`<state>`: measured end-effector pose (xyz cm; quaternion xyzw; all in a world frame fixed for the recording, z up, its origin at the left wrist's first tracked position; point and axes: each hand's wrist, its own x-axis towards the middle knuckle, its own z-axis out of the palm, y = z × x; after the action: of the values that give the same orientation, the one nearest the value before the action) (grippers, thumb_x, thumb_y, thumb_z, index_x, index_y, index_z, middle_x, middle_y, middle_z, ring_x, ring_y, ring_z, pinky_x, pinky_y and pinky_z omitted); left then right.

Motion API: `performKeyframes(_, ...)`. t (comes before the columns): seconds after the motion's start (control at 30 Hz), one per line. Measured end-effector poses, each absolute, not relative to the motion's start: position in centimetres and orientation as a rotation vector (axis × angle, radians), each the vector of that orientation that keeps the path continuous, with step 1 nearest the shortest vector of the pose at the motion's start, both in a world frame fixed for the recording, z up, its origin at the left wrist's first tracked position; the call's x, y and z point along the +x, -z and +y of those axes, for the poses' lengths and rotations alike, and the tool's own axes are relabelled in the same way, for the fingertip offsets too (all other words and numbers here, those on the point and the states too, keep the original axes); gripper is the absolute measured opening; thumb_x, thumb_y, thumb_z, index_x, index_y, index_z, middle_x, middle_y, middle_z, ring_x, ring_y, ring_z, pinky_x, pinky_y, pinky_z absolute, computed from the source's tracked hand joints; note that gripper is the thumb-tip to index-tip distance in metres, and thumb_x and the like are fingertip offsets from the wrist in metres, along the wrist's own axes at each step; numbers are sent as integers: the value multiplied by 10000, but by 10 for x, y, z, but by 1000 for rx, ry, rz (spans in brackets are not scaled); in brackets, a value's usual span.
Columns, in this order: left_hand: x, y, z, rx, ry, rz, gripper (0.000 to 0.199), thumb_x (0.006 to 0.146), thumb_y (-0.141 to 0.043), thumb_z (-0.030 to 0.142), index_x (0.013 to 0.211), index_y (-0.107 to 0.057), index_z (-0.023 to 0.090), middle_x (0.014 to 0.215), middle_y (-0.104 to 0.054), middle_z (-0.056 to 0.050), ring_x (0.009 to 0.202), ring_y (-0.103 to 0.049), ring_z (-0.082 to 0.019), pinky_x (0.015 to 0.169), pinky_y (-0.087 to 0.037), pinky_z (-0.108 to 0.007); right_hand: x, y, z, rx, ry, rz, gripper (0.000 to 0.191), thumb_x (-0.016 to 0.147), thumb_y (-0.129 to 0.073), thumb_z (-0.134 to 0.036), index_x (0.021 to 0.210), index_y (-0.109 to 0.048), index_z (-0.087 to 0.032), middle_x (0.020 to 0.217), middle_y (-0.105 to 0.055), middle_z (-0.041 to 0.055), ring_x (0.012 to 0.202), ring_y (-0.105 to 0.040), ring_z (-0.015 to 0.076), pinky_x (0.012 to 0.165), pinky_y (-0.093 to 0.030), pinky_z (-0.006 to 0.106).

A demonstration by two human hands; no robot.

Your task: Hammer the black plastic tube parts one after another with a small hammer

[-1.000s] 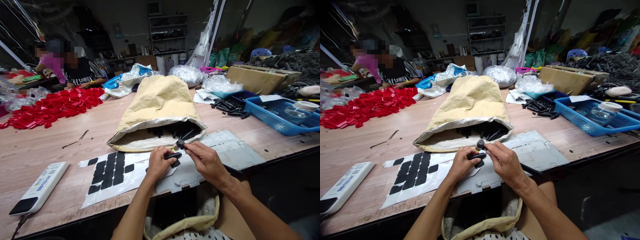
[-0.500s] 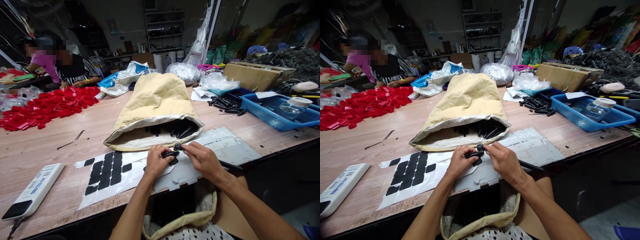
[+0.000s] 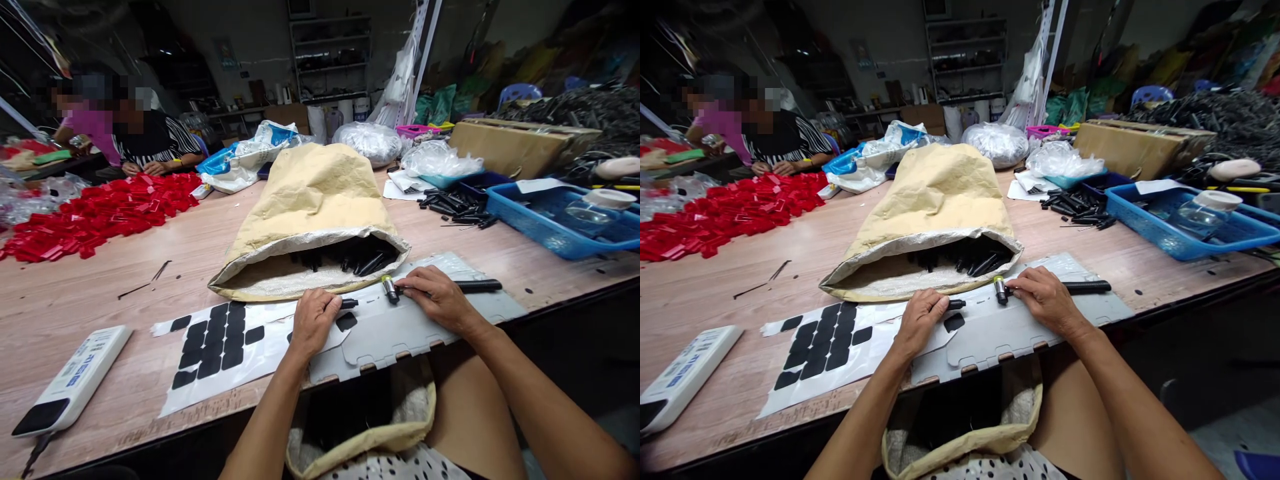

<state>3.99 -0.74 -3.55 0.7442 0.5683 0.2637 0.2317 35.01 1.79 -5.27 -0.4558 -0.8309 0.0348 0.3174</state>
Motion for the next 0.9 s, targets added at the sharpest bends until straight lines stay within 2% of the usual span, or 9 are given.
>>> performKeyframes(0.17,40,40,-5,2095,-718,1590,473,1045,-359,429,679,-558,205,804,-614,-26,859,-523,-207,803,-394,-344,348,54,17,-1254,-119,-2185,256,967,-529,-290,1126,-729,-275,964,-688,58,901,-606,216,827,-493,382)
performKeyframes(0.47,40,44,-4,2097,-729,1590,485,1056,-331,421,713,-601,210,812,-622,-28,872,-523,-212,812,-384,-341,347,55,16,-1301,-93,-2184,226,934,-575,-260,1109,-719,-260,975,-679,51,923,-592,218,839,-472,367)
performKeyframes(0.63,43,32,-9,2112,-743,1576,449,1036,-389,403,679,-578,207,796,-613,-33,857,-528,-212,814,-396,-340,346,54,16,-1331,-87,-2184,220,920,-593,-272,1096,-725,-267,966,-675,45,932,-595,218,834,-470,356)
performKeyframes(0.77,48,8,-47,2030,-768,1354,310,1015,-478,407,865,-678,224,902,-657,-38,905,-581,-205,827,-427,-317,345,53,15,-1339,-99,-2184,219,928,-586,-275,1092,-730,-262,961,-668,45,933,-589,217,831,-468,354)
performKeyframes(0.9,55,13,-104,1890,-462,1081,279,1005,-507,449,974,-707,256,882,-714,-3,815,-640,-172,725,-433,-271,345,54,15,-1342,-96,-2179,217,926,-591,-271,1094,-728,-257,953,-663,46,927,-579,217,832,-465,355)
